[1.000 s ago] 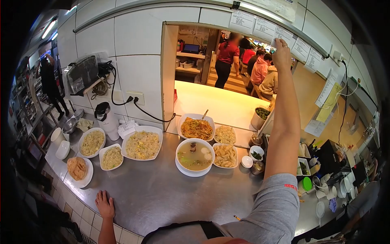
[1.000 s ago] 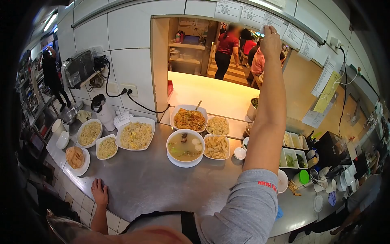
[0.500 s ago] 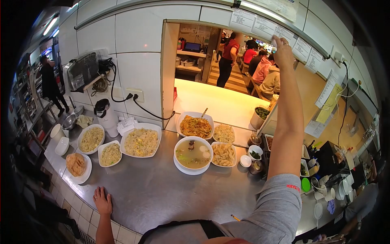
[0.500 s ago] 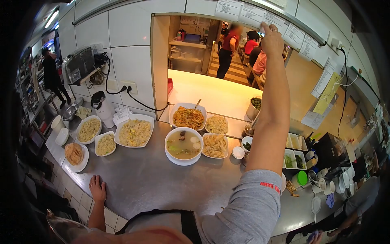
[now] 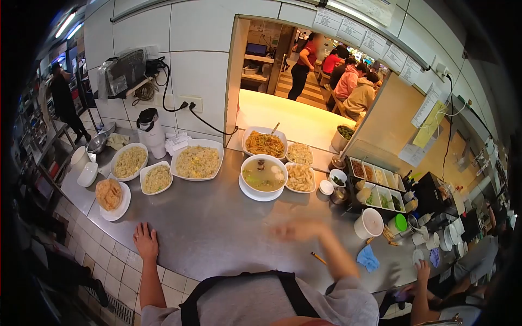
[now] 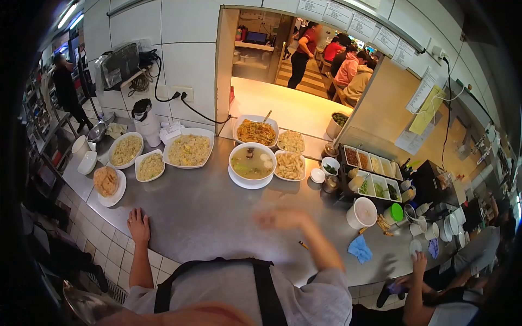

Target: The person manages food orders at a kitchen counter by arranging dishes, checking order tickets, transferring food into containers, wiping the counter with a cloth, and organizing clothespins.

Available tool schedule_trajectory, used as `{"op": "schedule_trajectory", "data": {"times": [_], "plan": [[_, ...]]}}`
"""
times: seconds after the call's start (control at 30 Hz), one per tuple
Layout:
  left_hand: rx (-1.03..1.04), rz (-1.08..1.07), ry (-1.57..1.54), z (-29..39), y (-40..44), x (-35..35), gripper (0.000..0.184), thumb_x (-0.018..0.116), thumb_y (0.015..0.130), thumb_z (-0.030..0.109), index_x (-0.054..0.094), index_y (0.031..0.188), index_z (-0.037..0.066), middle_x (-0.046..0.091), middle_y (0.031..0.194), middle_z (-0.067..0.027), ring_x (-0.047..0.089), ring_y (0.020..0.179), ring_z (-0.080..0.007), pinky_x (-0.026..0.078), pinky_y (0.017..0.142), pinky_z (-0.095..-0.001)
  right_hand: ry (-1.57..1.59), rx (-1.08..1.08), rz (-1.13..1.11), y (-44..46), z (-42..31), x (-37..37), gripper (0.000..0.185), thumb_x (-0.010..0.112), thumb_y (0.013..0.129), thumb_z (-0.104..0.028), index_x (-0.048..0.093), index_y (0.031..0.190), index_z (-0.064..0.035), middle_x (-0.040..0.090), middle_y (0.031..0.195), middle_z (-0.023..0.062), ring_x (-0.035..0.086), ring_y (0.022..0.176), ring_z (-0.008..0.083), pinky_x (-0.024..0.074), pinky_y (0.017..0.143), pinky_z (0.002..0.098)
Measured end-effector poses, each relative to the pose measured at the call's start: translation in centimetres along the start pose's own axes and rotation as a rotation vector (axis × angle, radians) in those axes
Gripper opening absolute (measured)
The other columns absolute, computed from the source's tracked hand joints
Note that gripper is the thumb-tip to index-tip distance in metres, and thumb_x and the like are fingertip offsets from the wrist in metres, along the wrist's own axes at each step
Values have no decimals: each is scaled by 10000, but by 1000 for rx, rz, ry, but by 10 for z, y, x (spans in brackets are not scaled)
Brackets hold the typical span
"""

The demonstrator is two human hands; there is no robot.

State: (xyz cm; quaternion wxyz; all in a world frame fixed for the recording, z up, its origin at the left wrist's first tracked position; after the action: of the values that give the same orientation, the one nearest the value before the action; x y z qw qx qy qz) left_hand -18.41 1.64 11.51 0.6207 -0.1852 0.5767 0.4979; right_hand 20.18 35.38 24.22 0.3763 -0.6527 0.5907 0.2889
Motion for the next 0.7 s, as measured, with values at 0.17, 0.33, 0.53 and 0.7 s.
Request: {"op": "schedule_trajectory", "data": {"times": [0.17,0.33,0.53,0.7], "plan": [[-65,121,-355,-19,-3,2,335,455,919,263,595,1096,16,554,1159,-168,485,1105,-326,344,959,-425,-55,390,383,-43,-18,127,400,588,831,-232,551,1210,-111,545,1211,146,537,1066,316,431,900,395],[-180,203,-828,-10,-1,18,318,470,936,256,630,1008,-10,623,958,-117,581,819,-212,457,717,-317,-533,611,855,-109,-5,171,360,612,792,-204,593,1143,-132,522,1197,118,473,1113,319,361,941,466],[-287,26,-1171,40,1,46,336,511,919,303,647,903,-3,615,734,-35,520,624,-119,433,580,-263,-525,785,997,-129,29,163,363,623,779,-161,590,1139,-129,508,1206,135,459,1115,338,340,951,469],[-372,-51,-1232,47,14,9,249,560,883,229,623,817,-3,518,582,-13,483,484,-86,405,442,-254,-626,850,1118,-126,33,146,452,599,800,-167,513,1242,-129,499,1243,162,492,1105,330,374,915,452]]}}
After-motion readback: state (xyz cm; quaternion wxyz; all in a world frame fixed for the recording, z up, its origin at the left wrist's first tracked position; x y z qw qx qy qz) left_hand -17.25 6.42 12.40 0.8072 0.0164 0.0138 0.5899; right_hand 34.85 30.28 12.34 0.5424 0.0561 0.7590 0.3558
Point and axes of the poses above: each hand's wrist, its own y-axis towards the middle knuckle, its own x-axis out of the palm, z = x × y, the point moved 4 cm from there along y, towards the middle knuckle
